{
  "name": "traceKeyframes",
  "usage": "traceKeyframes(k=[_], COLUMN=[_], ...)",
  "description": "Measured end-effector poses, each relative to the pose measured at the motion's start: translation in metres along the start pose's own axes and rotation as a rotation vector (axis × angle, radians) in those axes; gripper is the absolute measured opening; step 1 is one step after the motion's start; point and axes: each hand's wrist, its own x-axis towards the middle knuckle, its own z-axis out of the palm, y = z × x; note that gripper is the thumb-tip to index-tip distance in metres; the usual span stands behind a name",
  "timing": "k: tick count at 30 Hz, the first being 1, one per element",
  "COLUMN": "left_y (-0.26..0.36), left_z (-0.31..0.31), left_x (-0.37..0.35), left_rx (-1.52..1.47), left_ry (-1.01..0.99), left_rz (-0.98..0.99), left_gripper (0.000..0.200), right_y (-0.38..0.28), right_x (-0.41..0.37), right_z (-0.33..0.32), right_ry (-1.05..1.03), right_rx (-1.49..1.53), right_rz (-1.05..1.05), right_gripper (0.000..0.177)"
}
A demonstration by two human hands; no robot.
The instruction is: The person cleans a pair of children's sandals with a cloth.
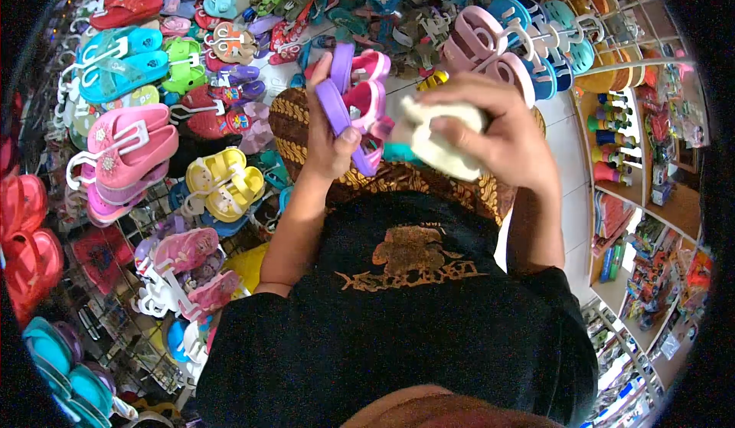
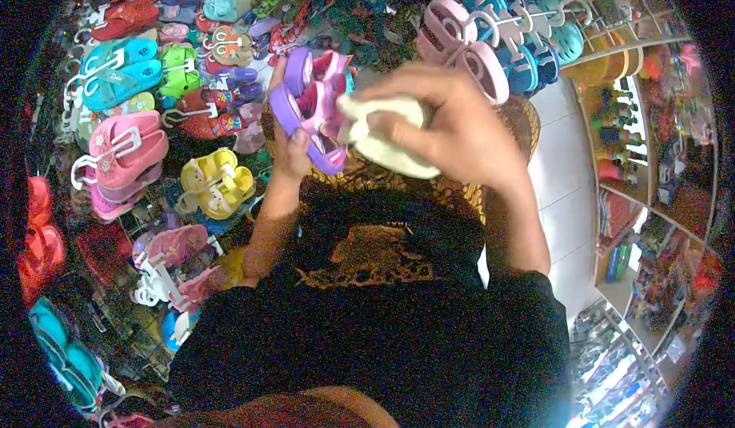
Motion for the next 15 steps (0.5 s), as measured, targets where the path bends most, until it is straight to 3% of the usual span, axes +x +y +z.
traceKeyframes(k=[2, 4, 7, 10, 14, 15], left_y=[-0.004, -0.009, 0.001, 0.003, -0.005, -0.007], left_z=[0.003, 0.001, 0.005, 0.0, -0.007, -0.005], left_x=[-0.004, -0.003, 0.004, 0.009, 0.007, 0.008], left_rx=[0.101, 0.412, 0.598, 0.692, 0.724, 0.613], left_ry=[-0.012, -0.034, -0.085, -0.14, -0.134, -0.085], left_rz=[0.064, 0.239, 0.39, 0.326, 0.286, 0.24], left_gripper=[0.105, 0.105, 0.101, 0.1, 0.102, 0.102], right_y=[0.003, -0.006, -0.013, -0.018, -0.01, -0.006], right_x=[0.005, 0.008, 0.016, 0.012, 0.003, 0.003], right_z=[0.0, 0.011, 0.027, 0.03, 0.027, 0.023], right_ry=[0.122, 0.189, 0.225, 0.146, 0.054, 0.006], right_rx=[-0.085, -0.055, -0.184, -0.33, -0.305, -0.269], right_rz=[-0.048, 0.034, -0.114, -0.169, -0.188, -0.194], right_gripper=[0.026, 0.026, 0.023, 0.02, 0.02, 0.02])
